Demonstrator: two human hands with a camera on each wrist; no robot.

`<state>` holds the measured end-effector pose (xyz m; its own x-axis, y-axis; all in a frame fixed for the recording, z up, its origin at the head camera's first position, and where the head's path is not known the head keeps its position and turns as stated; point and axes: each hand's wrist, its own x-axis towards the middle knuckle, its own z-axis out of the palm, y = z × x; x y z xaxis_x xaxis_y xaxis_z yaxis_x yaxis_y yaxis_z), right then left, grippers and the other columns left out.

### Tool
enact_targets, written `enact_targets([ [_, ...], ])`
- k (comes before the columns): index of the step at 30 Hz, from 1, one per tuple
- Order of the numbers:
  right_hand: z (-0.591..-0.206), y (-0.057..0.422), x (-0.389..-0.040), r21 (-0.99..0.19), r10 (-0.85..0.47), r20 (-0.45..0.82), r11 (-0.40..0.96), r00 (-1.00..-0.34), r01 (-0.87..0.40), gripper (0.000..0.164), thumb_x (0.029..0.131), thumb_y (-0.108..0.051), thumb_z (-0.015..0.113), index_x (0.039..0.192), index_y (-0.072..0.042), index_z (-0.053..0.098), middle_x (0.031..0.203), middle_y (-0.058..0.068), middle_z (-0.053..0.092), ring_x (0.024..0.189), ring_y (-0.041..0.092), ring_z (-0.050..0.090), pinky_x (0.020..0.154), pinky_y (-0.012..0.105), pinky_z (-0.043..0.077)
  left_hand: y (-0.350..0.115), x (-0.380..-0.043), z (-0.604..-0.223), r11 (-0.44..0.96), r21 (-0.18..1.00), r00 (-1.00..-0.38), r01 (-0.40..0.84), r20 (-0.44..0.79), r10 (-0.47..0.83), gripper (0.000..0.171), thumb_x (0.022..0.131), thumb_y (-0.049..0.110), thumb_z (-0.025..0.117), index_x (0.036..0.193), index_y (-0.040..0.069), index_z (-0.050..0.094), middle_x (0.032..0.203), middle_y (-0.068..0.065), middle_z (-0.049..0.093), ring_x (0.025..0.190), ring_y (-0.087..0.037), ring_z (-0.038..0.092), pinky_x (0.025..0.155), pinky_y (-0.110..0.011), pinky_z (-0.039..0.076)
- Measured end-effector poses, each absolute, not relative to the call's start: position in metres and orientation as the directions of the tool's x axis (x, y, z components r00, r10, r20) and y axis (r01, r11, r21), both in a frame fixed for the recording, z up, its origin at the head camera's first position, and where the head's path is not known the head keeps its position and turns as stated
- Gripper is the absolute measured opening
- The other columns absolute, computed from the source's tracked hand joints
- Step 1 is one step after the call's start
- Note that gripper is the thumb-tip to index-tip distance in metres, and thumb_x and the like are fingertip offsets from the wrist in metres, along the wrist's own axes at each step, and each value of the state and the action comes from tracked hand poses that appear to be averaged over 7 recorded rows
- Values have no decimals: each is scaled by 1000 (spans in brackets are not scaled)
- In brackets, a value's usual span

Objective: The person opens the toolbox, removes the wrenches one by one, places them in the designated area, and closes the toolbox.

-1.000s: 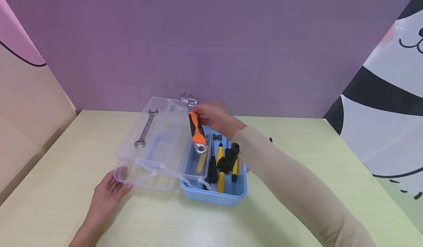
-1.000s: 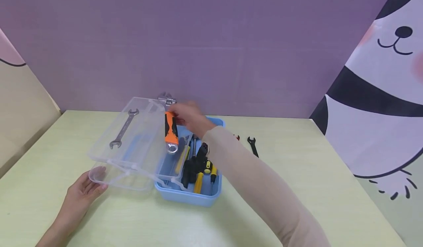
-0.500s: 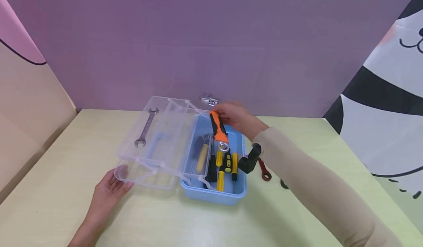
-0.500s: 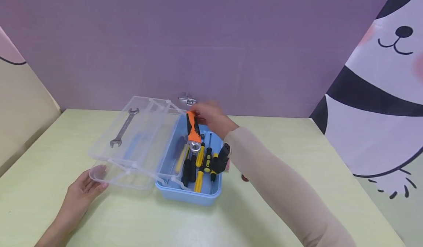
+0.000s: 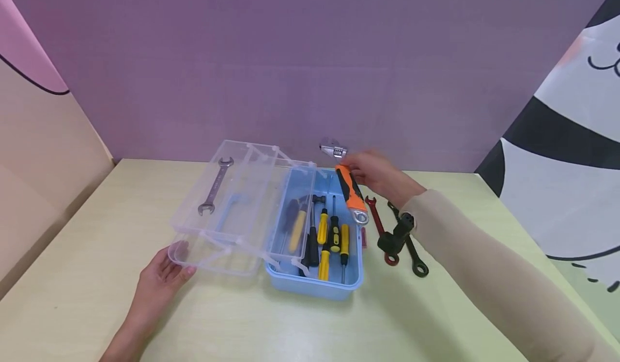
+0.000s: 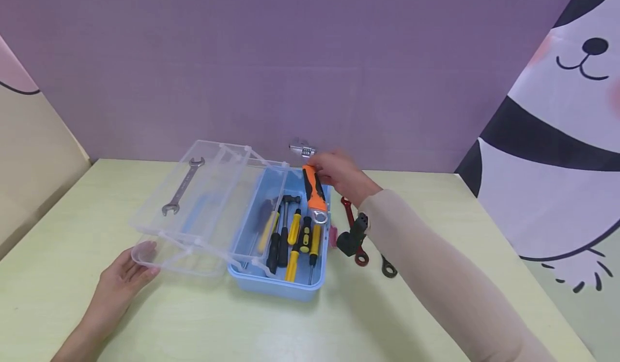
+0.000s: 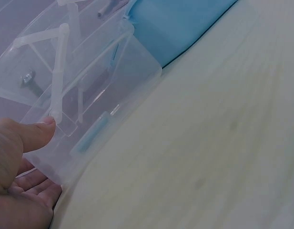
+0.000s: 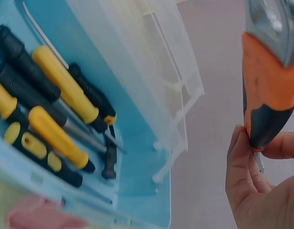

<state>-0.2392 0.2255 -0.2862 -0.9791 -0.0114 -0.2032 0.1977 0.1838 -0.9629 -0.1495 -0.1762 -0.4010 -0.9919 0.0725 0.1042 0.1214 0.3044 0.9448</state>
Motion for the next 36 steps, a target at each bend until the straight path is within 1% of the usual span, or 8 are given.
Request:
enact_targets([
  [2, -288, 233, -237, -962, -19, -195, 199, -981, 187, 29, 98, -17, 48, 121, 2, 47, 103, 5, 52, 86, 15, 53, 72, 14, 53, -175, -149, -402, 306, 944, -991, 125, 106, 77, 63, 91, 6, 63, 141, -11, 27, 148, -34, 27, 138, -35, 33, 89, 4, 39],
  [5, -290, 247, -234, -961, -19, -190, 209, -982, 182, 28, 98, -16, 48, 120, 2, 47, 102, 4, 53, 84, 14, 54, 73, 14, 53, -173, -149, -402, 303, 943, -990, 136, 114, 88, 63, 91, 7, 63, 140, -11, 28, 148, -33, 28, 137, -32, 33, 91, 3, 39],
  [7, -292, 255, -232, -959, -8, -198, 207, -980, 192, 28, 98, -15, 47, 120, 2, 47, 102, 4, 52, 83, 13, 54, 74, 14, 53, -172, -150, -402, 300, 944, -989, 141, 118, 94, 62, 92, 7, 63, 140, -11, 28, 148, -33, 29, 138, -33, 32, 91, 3, 38],
  [9, -292, 262, -231, -956, 4, -208, 211, -978, 204, 30, 98, -15, 47, 122, 3, 47, 102, 4, 52, 82, 13, 54, 74, 14, 53, -171, -150, -401, 290, 946, -988, 144, 120, 98, 63, 92, 7, 63, 140, -12, 27, 148, -34, 27, 137, -43, 26, 91, 4, 38],
  [11, -293, 268, -230, -953, 18, -215, 216, -976, 214, 30, 98, -16, 48, 122, 3, 47, 103, 4, 52, 82, 13, 54, 74, 14, 53, -170, -150, -400, 288, 947, -988, 145, 121, 98, 63, 91, 6, 63, 140, -12, 27, 148, -34, 27, 136, -46, 25, 90, 4, 38],
  [18, -301, 286, -225, -947, 47, -246, 203, -968, 251, 28, 96, -16, 50, 118, 2, 49, 101, 3, 53, 80, 12, 56, 74, 16, 54, -172, -149, -401, 299, 943, -988, 146, 122, 98, 63, 91, 5, 62, 140, -13, 27, 147, -35, 28, 135, -43, 27, 91, 2, 39],
  [27, -318, 311, -220, -936, 47, -266, 225, -963, 269, 29, 97, -16, 48, 120, 1, 47, 99, 1, 53, 81, 10, 56, 76, 18, 54, -172, -147, -402, 305, 941, -988, 145, 122, 94, 65, 91, 5, 62, 140, -14, 25, 147, -36, 27, 135, -47, 25, 90, 4, 38],
  [36, -339, 334, -216, -914, 64, -321, 243, -945, 326, 33, 98, -17, 47, 122, 5, 47, 89, -5, 57, 79, 8, 57, 75, 17, 54, -172, -148, -402, 300, 940, -986, 161, 137, 97, 63, 91, 4, 62, 139, -15, 26, 146, -36, 28, 135, -47, 25, 90, 4, 38],
])
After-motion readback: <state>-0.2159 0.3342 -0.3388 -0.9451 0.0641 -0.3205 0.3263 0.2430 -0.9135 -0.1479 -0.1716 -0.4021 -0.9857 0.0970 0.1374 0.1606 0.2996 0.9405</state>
